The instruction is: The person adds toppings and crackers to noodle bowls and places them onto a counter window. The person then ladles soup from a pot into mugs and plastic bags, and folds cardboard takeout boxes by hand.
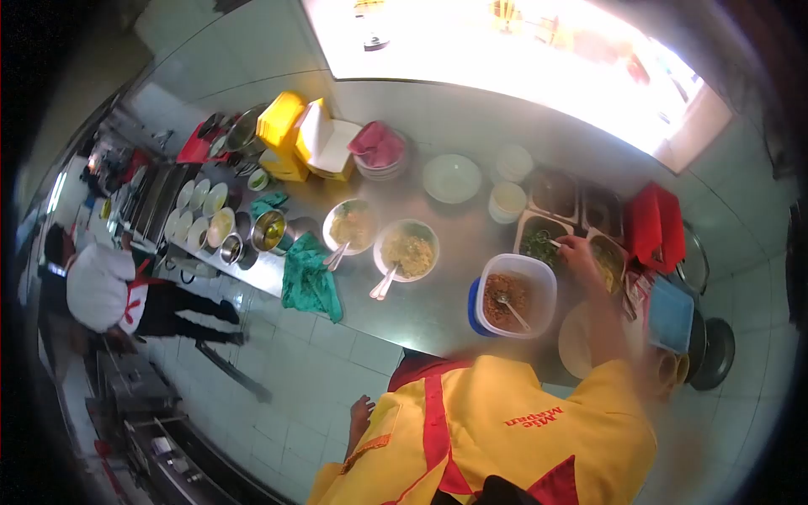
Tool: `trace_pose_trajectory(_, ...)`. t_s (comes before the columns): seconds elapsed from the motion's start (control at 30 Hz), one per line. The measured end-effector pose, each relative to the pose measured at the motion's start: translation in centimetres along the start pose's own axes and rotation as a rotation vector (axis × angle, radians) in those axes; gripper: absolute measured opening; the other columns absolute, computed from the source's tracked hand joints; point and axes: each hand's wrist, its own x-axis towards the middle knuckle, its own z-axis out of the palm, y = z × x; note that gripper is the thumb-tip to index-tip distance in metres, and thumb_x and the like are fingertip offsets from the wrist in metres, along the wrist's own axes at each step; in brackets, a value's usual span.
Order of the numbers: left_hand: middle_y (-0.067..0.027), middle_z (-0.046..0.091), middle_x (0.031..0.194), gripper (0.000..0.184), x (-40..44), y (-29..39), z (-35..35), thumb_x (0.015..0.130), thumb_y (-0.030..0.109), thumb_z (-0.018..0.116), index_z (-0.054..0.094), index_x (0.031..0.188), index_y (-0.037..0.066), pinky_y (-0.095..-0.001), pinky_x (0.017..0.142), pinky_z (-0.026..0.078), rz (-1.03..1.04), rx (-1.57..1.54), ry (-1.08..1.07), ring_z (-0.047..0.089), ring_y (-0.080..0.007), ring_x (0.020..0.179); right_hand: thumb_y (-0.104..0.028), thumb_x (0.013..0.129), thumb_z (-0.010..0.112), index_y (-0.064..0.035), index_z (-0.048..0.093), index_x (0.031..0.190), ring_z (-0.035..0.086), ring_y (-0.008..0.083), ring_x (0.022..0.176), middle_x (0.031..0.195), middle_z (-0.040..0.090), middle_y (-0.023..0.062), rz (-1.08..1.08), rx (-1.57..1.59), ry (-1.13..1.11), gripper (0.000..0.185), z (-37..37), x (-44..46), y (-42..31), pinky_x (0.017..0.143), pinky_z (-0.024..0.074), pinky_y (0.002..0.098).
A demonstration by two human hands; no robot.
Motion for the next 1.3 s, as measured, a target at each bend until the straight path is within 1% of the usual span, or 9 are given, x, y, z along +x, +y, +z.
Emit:
trace_pose_trajectory(0.1,-0.0124,0.057,0.113,0.046,-1.9,-0.2,-0.1,0.085,0.037,0.054,0.052,0.119,0.006,-0.0413,0.073,0.047,-0.029,0.081,0.052,0.058,-0.026,0.096,-0.011,0.085,0.053,0.0004,0.064,0.103,0.049,0.0069,0.052,0.07,0.061,0.0021,0.002,0.218,-0.058,0.024,-0.2,1.0,-2.3,0.046,0.0383,0.0215)
trace_pose_trajectory(0.17,-0.0112,0.058,0.109,0.046,0.0,-1.8,-0.4,0.082,0.04,0.056,0.053,0.116,0.01,-0.0422,0.073,0.045,-0.175,-0.253,0.096,0.058,-0.0252,0.091,-0.012,0.085,0.054,-0.0004,0.064,0.103,0.048,0.0055,0.053,0.071,0.061,0.0012,-0.05,0.162,-0.071,0.024,0.6,1.9,-4.9,0.047,0.0371,0.0198)
trace_pose_trajectory(0.33,-0.0103,0.057,0.102,0.042,-0.6,-2.3,-0.6,0.081,0.038,0.057,0.054,0.112,0.01,-0.0429,0.075,0.046,-0.268,-0.324,0.103,0.057,-0.0249,0.088,-0.017,0.085,0.06,-0.0022,0.066,0.102,0.045,0.0044,0.055,0.07,0.058,-0.0021,-0.161,0.04,-0.221,0.023,7.5,3.6,-14.1,0.048,0.0356,0.0195)
trace_pose_trajectory(0.37,-0.0102,0.057,0.102,0.041,-0.5,-2.2,-0.6,0.081,0.038,0.057,0.054,0.111,0.01,-0.0434,0.075,0.046,-0.267,-0.323,0.103,0.057,-0.0248,0.088,-0.017,0.085,0.061,-0.0023,0.066,0.101,0.045,0.0044,0.056,0.071,0.058,-0.0018,-0.118,0.086,-0.269,0.023,9.3,3.8,-16.2,0.049,0.0354,0.0199)
trace_pose_trajectory(0.57,-0.0081,0.057,0.099,0.032,-1.1,-1.1,0.0,0.088,0.037,0.05,0.053,0.108,0.012,-0.044,0.076,0.045,-0.231,-0.372,0.091,0.057,-0.0233,0.086,-0.011,0.083,0.059,-0.0024,0.063,0.103,0.052,0.0086,0.062,0.072,0.062,0.0019,-0.418,0.148,-0.384,0.022,21.4,6.6,-21.6,0.056,0.043,0.0248)
trace_pose_trajectory(0.63,-0.0076,0.057,0.097,0.031,-1.1,-0.7,0.1,0.089,0.035,0.047,0.053,0.11,0.013,-0.0431,0.075,0.045,-0.211,-0.4,0.103,0.056,-0.0221,0.085,-0.01,0.082,0.059,-0.0024,0.062,0.103,0.056,0.0107,0.066,0.074,0.064,0.006,-0.542,-0.085,-0.361,0.023,23.9,6.3,-23.6,0.061,0.0462,0.0272)
trace_pose_trajectory(0.77,-0.0075,0.056,0.093,0.03,-1.0,-1.2,-0.1,0.088,0.036,0.048,0.053,0.107,0.014,-0.0418,0.072,0.044,-0.238,-0.429,0.127,0.056,-0.022,0.082,-0.01,0.081,0.059,-0.0024,0.062,0.104,0.059,0.0117,0.068,0.074,0.064,0.0086,-0.468,-0.053,-0.421,0.024,28.1,7.2,-23.8,0.064,0.0476,0.0285)
trace_pose_trajectory(1.03,-0.0097,0.058,0.1,0.032,0.3,-2.5,-1.8,0.085,0.035,0.052,0.053,0.107,0.012,-0.0428,0.074,0.045,-0.271,-0.459,0.109,0.056,-0.0242,0.085,-0.01,0.08,0.058,-0.0069,0.061,0.101,0.063,0.0324,0.083,0.093,0.065,0.0136,-0.74,-0.275,-0.195,0.022,31.6,6.4,-25.7,0.07,0.0504,0.0391)
trace_pose_trajectory(1.3,-0.0106,0.058,0.103,0.039,1.6,-0.8,-2.5,0.083,0.036,0.056,0.053,0.11,0.009,-0.0428,0.076,0.046,-0.246,-0.455,0.125,0.058,-0.0253,0.09,-0.014,0.084,0.055,-0.0124,0.061,0.101,0.061,0.0336,0.08,0.089,0.061,0.0127,-0.818,-0.32,-0.069,0.019,34.1,6.7,-27.2,0.069,0.0493,0.0417)
